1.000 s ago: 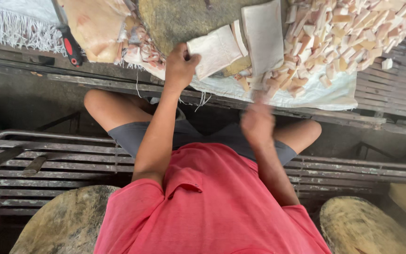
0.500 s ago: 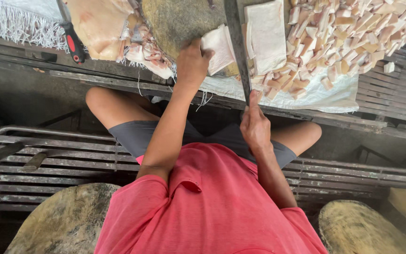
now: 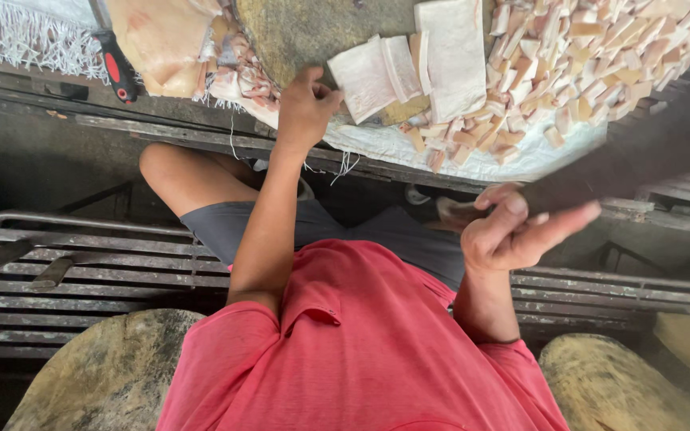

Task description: The person sits cross-legged on a metal grate and uses a large knife to slice a block of white meat into thin strips on a wooden cutting board. The person repeatedly cuts the meat and pushes the resulting strips onto a white sack to the right.

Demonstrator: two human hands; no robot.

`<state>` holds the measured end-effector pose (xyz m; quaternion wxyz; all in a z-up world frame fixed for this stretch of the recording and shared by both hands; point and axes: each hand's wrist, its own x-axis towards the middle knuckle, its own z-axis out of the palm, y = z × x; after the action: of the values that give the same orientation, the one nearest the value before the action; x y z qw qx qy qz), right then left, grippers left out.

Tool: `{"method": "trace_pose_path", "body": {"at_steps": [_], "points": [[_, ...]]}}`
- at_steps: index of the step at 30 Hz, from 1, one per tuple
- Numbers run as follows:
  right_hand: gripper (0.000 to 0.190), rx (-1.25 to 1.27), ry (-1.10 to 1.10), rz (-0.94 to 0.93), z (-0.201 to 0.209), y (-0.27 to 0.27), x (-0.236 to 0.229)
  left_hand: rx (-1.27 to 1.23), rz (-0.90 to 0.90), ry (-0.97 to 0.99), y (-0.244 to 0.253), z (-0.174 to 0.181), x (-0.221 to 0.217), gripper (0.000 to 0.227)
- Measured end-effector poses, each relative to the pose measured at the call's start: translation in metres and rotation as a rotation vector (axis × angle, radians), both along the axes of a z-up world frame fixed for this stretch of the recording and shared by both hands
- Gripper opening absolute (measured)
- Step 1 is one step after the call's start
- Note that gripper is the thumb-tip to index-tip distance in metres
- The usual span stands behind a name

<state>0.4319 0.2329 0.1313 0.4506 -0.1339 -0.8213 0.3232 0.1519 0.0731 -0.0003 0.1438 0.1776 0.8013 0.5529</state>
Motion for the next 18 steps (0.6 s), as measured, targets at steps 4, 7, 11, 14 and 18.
{"method": "trace_pose_path", "body": {"at_steps": [4, 7, 11, 14, 18], "points": [[0.061, 0.245, -0.731, 0.048, -0.070, -0.022, -0.035, 0.034, -0.037, 0.041, 0.001, -0.020, 0.000, 0.049], [0.063, 0.000, -0.914, 0.100, -0.090, -0.013, -0.033, 0.075, -0.122, -0.025, 0.014, -0.025, 0.004, 0.050], [0.066, -0.129, -0.760, 0.120, -0.087, 0.002, -0.012, 0.086, -0.125, 0.027, 0.033, -0.003, -0.001, 0.045], [0.063, -0.295, -0.651, 0.050, -0.081, -0.004, -0.003, 0.020, -0.105, 0.092, 0.040, 0.018, -0.011, 0.046], [0.064, -0.491, -0.392, 0.010, -0.057, 0.004, 0.000, 0.032, -0.163, 0.574, 0.122, 0.022, -0.042, 0.029]]}}
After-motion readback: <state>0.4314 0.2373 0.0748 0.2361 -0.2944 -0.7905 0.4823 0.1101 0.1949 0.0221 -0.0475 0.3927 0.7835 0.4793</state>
